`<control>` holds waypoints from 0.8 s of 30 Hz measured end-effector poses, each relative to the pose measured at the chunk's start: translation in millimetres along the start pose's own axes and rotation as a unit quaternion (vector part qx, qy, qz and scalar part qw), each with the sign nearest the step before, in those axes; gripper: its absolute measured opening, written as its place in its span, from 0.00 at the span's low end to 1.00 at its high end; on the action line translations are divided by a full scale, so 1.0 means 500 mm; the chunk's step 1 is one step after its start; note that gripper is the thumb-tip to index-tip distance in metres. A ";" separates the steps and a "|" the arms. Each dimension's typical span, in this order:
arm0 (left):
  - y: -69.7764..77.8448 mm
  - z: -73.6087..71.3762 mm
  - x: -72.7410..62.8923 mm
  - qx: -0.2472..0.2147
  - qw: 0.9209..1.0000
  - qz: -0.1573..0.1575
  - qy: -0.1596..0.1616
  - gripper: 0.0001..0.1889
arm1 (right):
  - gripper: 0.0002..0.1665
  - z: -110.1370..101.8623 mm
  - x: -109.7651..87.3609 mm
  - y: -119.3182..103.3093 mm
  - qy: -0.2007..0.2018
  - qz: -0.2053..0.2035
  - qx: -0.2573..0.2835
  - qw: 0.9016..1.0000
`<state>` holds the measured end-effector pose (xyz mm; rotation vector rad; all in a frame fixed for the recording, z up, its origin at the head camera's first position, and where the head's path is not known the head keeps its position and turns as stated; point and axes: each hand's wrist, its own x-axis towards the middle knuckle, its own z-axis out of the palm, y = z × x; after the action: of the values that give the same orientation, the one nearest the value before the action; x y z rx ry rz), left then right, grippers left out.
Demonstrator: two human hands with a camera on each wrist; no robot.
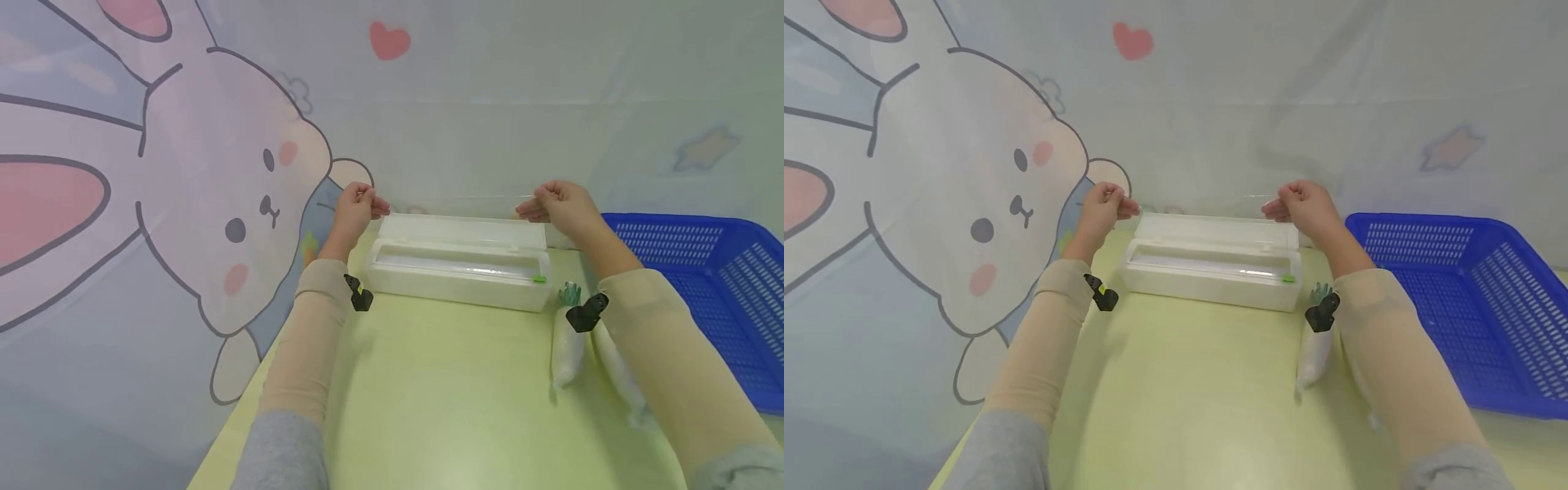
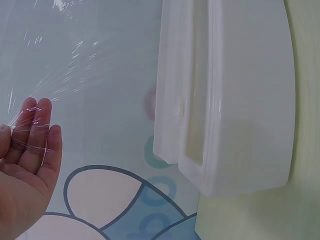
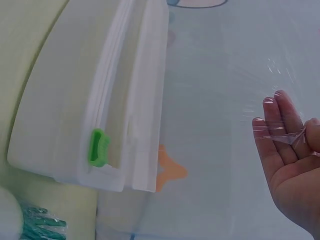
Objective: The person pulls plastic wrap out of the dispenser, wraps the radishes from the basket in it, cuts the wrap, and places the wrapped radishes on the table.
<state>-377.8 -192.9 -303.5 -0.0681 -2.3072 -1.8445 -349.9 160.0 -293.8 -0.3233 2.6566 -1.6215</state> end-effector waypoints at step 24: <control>0.041 -0.006 0.002 -0.009 0.999 0.031 0.011 0.09 | 0.23 -0.026 0.002 -0.035 0.014 -0.018 -0.001 1.000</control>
<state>-375.3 -191.1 -282.8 -0.1197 -2.2472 -1.8274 -349.2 163.4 -272.4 -0.3523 2.6878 -1.6465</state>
